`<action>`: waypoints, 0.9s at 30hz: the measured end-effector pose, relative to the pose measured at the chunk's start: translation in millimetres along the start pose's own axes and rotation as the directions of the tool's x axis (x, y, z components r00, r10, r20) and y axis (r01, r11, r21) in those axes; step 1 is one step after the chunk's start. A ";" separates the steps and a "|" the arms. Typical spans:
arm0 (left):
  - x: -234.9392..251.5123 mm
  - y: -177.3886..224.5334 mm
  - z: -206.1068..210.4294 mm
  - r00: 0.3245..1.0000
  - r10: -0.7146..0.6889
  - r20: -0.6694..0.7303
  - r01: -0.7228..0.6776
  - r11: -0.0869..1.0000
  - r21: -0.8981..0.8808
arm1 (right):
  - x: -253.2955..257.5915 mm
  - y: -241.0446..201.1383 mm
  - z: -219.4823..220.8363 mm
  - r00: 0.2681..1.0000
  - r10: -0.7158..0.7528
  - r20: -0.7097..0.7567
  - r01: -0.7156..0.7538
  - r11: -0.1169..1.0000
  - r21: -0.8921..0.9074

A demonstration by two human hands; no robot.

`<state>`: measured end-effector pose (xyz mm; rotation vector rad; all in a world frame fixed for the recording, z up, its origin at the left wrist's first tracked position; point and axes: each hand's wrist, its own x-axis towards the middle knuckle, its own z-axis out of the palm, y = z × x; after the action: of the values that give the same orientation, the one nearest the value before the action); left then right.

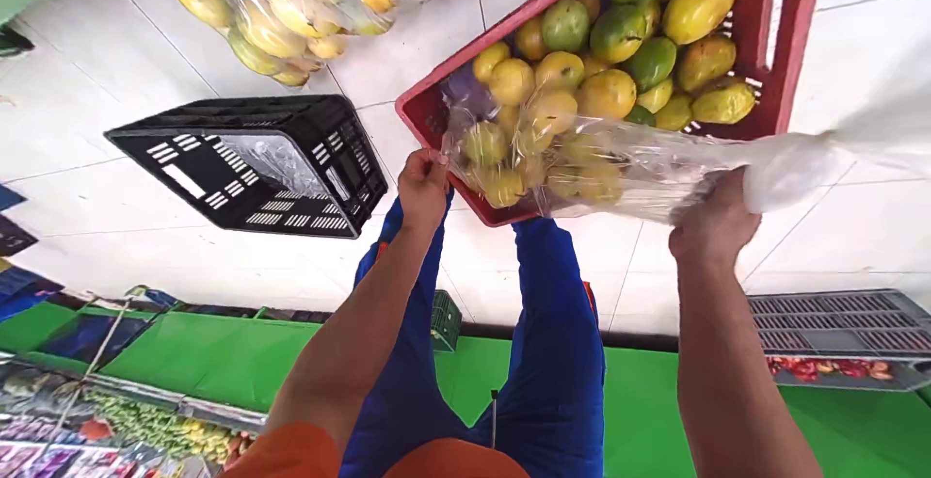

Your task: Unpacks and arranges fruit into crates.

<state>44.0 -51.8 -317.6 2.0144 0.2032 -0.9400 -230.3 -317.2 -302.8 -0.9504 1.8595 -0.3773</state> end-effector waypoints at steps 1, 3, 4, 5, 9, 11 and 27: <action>-1.0 17.2 2.9 0.999 0.043 0.027 -0.042 0.999 -0.016 | 7.7 -11.9 0.8 0.999 -0.042 -0.016 0.043 0.999 0.019; -19.2 31.3 1.2 0.996 0.075 0.057 -0.075 0.997 0.006 | 17.0 -30.9 -11.2 0.994 -0.108 -0.007 0.108 0.994 -0.004; -15.0 31.7 4.8 0.994 0.092 0.067 -0.094 0.995 0.037 | 26.1 -39.5 -9.3 0.988 -0.155 0.031 0.155 0.988 -0.022; -18.1 34.9 7.6 0.993 0.082 0.086 -0.090 0.992 0.084 | 25.5 -46.8 -8.8 0.973 -0.192 0.132 0.200 0.978 -0.057; -34.6 90.2 60.5 0.902 0.106 0.418 -0.245 0.923 0.295 | -29.6 -51.1 37.9 0.621 -0.211 0.755 0.579 0.773 -0.261; -50.2 91.5 93.9 0.804 0.164 0.571 -0.427 0.828 0.363 | -59.8 -24.1 67.9 0.532 -0.097 0.841 0.698 0.613 -0.371; 72.4 -61.5 65.6 0.721 -0.460 0.518 0.620 0.763 -0.186 | 21.7 -15.5 91.7 0.847 -0.239 0.475 0.340 0.930 -0.138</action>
<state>30.6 -80.1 -428.7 1.3630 0.6965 -1.5936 -148.5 -330.2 -350.4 -1.3535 1.3460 -0.1130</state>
